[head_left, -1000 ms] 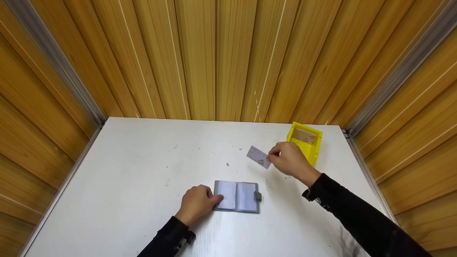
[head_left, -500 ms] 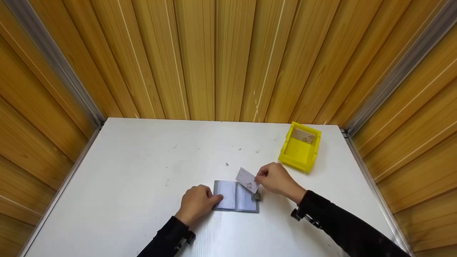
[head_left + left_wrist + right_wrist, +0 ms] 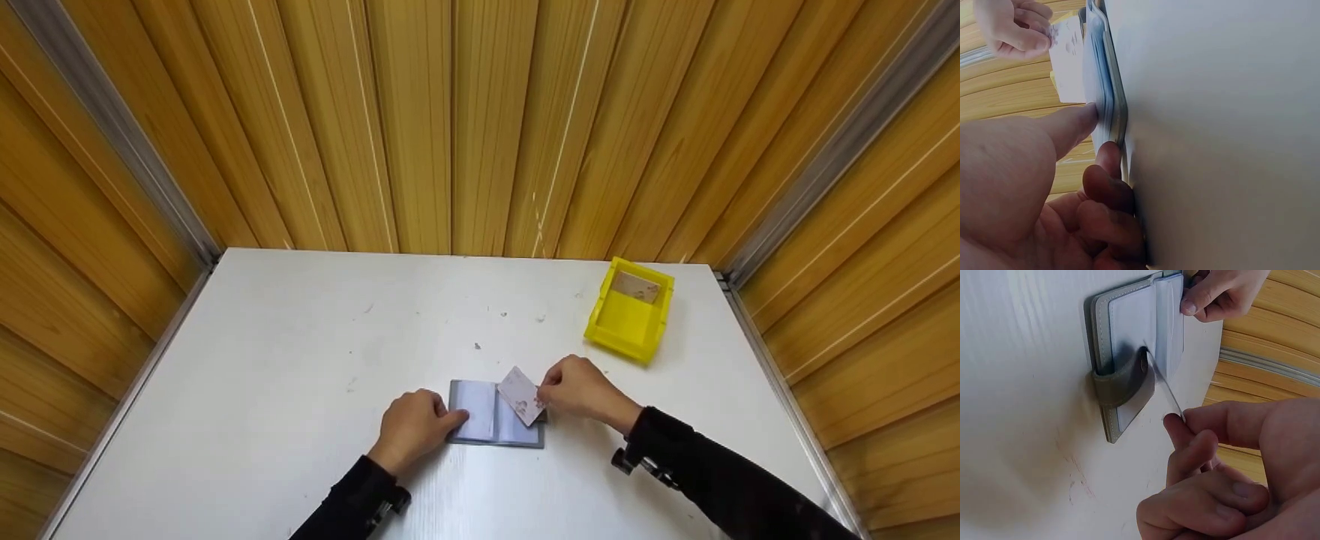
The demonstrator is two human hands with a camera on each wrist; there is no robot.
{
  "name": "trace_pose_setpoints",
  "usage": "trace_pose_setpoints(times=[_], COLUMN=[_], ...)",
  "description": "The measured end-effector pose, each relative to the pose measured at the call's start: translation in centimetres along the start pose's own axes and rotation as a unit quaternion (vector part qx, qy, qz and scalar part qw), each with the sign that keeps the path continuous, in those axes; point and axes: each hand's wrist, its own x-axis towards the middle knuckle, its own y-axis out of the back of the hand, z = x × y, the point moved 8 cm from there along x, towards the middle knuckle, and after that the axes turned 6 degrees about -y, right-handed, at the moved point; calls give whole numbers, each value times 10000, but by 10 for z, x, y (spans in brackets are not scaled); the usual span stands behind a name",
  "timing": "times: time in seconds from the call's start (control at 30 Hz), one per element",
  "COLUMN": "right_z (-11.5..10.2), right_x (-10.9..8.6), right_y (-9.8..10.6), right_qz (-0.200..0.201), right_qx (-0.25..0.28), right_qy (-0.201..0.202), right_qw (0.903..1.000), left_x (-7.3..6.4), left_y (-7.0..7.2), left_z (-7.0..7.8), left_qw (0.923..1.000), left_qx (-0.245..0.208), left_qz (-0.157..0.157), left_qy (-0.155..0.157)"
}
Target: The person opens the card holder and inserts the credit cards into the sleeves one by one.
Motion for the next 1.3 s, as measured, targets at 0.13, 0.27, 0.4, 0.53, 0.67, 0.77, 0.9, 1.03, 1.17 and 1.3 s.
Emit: trace_pose_setpoints(times=[0.13, 0.27, 0.4, 0.53, 0.67, 0.77, 0.9, 1.03, 1.17, 1.3], right_z=[3, 4, 3, 2, 3, 4, 4, 4, 4, 5], right_x=[-1, -1, -2, -2, -2, -2, -3, -4, -5, -5], right_y=[-3, -5, -4, -5, -8, -8, -6, -7, -11, -11], right_qz=[-56, 14, 69, 75, 5, 4, 35, 1, -34, -33], right_qx=[142, 266, 389, 433, 409, 426, 511, 548, 586, 671], right_qy=[-71, -59, -64, 22, 56, 20, -95, -136, -83, -90], right_qw=[9999, 9996, 9992, 9990, 9991, 9991, 9986, 9984, 9982, 9977], left_x=[0, 1, 1, 0, 0, 1, 2, 1, 0, 0], left_y=[0, 1, 0, 0, 0, -1, -1, -1, -3, -3], left_z=[0, 0, -1, -2, -1, -1, -1, -2, -3, -3], left_qw=[10000, 10000, 10000, 9999, 9998, 9997, 9998, 9998, 9997, 9996], left_qx=[29, 13, -7, -1, -6, -24, -15, 11, -35, -77], left_qz=[12, 25, -18, -37, -65, -82, -68, -80, -146, -165], left_qy=[-7, 16, 93, 153, 189, 209, 191, 180, 196, 214])
